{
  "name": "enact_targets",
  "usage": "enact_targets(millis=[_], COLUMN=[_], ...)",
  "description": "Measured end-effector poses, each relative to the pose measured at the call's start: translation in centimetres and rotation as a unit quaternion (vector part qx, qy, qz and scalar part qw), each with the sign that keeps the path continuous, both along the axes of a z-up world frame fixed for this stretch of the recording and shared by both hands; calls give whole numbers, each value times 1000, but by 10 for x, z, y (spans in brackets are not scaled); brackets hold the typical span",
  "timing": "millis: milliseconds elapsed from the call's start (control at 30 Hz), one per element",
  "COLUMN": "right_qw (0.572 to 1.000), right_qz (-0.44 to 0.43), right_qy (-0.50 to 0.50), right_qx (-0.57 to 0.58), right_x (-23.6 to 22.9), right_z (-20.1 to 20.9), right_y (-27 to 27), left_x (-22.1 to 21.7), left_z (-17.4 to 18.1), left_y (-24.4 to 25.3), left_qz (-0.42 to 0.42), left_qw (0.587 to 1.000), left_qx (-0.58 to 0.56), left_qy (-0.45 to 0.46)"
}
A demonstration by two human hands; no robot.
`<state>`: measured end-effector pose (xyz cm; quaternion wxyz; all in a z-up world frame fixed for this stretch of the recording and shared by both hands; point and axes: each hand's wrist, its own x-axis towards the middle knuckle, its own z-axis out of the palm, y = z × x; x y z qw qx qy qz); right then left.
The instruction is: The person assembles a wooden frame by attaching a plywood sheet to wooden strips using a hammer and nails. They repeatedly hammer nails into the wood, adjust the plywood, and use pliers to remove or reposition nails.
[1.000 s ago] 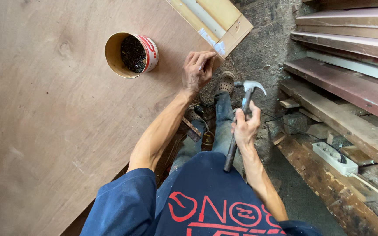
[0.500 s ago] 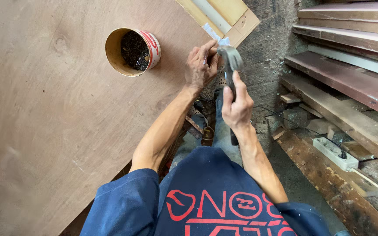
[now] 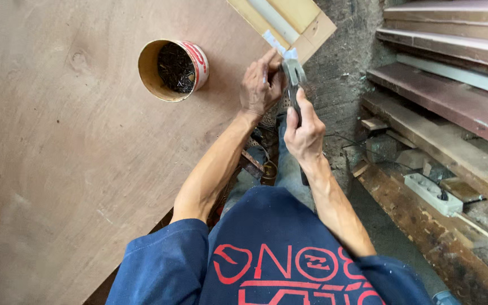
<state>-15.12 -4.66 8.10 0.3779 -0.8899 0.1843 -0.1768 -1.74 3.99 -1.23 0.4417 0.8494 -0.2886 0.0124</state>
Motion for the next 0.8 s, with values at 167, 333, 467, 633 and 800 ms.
enact_targets(millis=[167,333,467,633,800], right_qw=[999,930,754,625,574], right_qz=[-36,-144,-307,-394,-433], right_qy=[-20,13,-75,-116,-107], right_qx=[26,337,576,663,686], right_x=[5,13,15,24,35], right_z=[0,12,16,2,-8], right_y=[-14,-51,-51,-22,-1], left_x=[5,4,5,5,4], left_z=[-2,3,9,10,14], left_y=[-8,-15,-16,-30,-31], left_qz=[32,57,51,61,25], left_qw=[999,997,996,992,990], left_qx=[-2,21,52,78,119], left_qy=[11,-42,-51,-77,-67])
